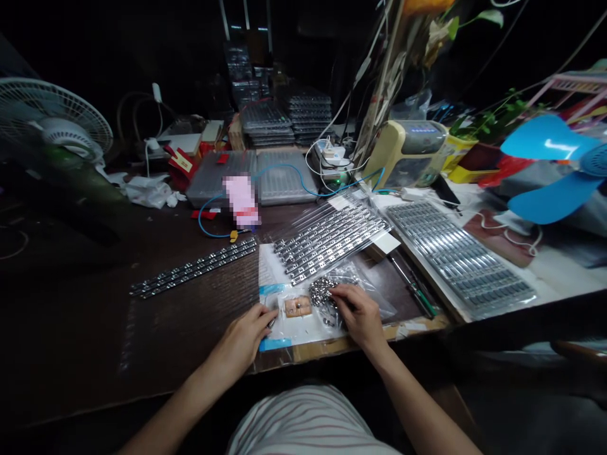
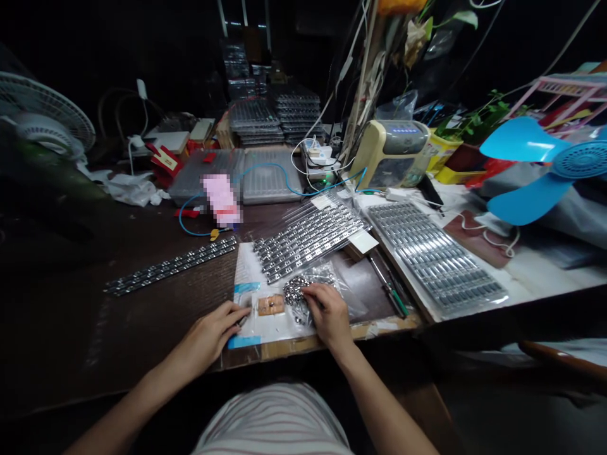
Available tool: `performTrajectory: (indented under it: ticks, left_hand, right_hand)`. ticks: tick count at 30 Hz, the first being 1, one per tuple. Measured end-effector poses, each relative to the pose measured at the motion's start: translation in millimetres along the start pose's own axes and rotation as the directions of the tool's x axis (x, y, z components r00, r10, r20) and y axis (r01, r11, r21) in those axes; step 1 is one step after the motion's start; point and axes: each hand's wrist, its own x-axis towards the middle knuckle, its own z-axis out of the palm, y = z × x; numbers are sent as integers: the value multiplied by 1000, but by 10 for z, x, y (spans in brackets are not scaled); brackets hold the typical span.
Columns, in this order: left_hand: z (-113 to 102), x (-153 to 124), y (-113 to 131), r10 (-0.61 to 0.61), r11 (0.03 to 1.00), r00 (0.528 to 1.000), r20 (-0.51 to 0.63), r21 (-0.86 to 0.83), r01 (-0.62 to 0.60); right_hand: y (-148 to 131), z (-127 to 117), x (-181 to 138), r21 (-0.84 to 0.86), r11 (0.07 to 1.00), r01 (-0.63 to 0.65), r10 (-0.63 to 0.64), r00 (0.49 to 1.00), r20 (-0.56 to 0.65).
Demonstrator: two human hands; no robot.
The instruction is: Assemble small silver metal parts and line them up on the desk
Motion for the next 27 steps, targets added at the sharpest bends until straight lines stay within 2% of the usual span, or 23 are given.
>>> performTrajectory:
  ticks: [6, 9, 16, 21, 27]
  left_hand:
    - [91, 25, -45, 25, 991, 992, -124, 134, -8]
    - [146, 48, -54, 62, 986, 990, -130, 159, -41]
    - [177, 56, -19, 41, 988, 985, -166, 151, -16]
    - [180, 113, 8, -12, 997, 981, -192, 69, 25]
    - [206, 388, 89, -45, 991, 982, -185, -131, 20]
  right_hand:
    - [-123, 114, 62, 38, 999, -12, 8, 993, 115]
    - [-113, 189, 38, 8, 1000, -7, 6, 987, 160]
    - [-65, 219, 1, -3, 1000, 13, -12, 988, 152]
    - [-64, 230, 4, -35, 999, 20, -16, 993, 119]
    - [-72, 237, 0, -76, 996, 42, -32, 992, 125]
